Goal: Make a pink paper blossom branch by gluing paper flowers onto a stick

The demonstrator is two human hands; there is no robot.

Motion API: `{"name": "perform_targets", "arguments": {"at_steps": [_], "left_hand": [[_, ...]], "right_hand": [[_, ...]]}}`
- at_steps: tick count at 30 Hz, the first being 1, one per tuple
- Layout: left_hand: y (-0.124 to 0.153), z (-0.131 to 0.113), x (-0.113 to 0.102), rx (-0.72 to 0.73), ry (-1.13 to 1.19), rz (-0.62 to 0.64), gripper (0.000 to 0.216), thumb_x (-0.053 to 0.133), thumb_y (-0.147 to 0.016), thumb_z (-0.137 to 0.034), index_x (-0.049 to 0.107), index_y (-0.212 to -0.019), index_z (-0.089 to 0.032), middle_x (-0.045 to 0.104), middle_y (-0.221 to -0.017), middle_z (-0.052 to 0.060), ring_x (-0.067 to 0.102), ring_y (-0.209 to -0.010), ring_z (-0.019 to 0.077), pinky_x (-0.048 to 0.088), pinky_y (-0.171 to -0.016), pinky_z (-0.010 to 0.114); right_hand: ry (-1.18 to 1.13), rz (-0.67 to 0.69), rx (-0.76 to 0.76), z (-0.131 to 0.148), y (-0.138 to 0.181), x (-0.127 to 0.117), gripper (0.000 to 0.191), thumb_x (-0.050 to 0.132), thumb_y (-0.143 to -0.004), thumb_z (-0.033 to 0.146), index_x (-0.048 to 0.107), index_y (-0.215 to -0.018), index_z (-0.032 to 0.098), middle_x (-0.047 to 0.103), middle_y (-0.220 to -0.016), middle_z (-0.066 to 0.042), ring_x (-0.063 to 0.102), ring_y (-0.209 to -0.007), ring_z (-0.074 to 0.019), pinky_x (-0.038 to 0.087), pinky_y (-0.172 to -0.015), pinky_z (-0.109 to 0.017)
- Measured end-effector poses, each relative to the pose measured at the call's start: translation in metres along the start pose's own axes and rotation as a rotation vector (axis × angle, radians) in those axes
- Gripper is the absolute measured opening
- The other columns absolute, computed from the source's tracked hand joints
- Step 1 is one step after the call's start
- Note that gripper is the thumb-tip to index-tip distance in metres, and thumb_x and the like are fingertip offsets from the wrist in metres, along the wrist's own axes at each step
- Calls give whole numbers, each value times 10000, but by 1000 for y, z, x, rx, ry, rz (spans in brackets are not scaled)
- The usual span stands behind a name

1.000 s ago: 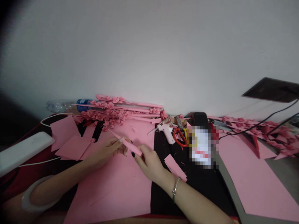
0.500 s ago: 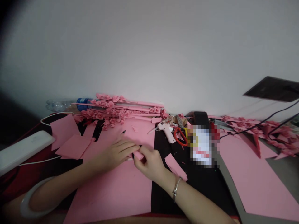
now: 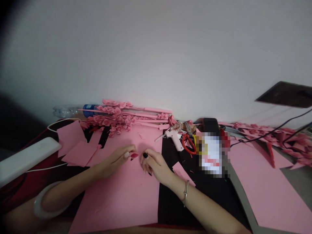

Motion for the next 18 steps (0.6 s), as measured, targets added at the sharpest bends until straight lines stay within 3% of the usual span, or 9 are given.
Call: {"name": "perform_targets", "arguments": {"at_steps": [4, 8, 12, 18], "left_hand": [[-11, -7, -5, -132, 243, -36, 510, 296, -955, -641, 511, -765, -219, 451, -704, 0, 445, -700, 178, 431, -708, 313], [-20, -13, -5, -188, 393, -58, 481, 359, -938, -629, 475, -700, -227, 410, -681, -7, 421, -660, 173, 427, -679, 310], [-20, -4, 2, -205, 458, -109, 446, 381, -961, -554, 468, -677, -221, 403, -679, -8, 452, -665, 165, 437, -699, 305], [-12, 8, 18, -275, 589, -57, 525, 444, -859, -708, 411, -664, -222, 356, -663, -21, 380, -637, 154, 437, -675, 314]], "right_hand": [[-250, 67, -7, 27, -21, 2, 313, 579, -921, 497, 482, -975, 204, 621, -585, 46, 425, -380, -67, 271, -393, -171], [-393, 266, 36, 45, -32, 7, 551, 577, -924, 459, 372, -1368, 205, 689, -609, 26, 489, -351, -89, 308, -345, -156], [-454, 445, 161, 32, -30, 11, 709, 574, -901, 538, 329, -1458, 176, 740, -714, -40, 545, -349, -103, 356, -340, -169], [-530, 585, 273, 14, -26, 15, 821, 610, -833, 613, 345, -1469, 166, 755, -755, -80, 573, -385, -127, 410, -370, -208]]}}
Point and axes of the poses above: each hand's wrist, its own y-axis away from the middle knuckle, its own x-axis out of the palm, z = x × y, the point moved 6 cm from there along -y, towards the middle knuckle
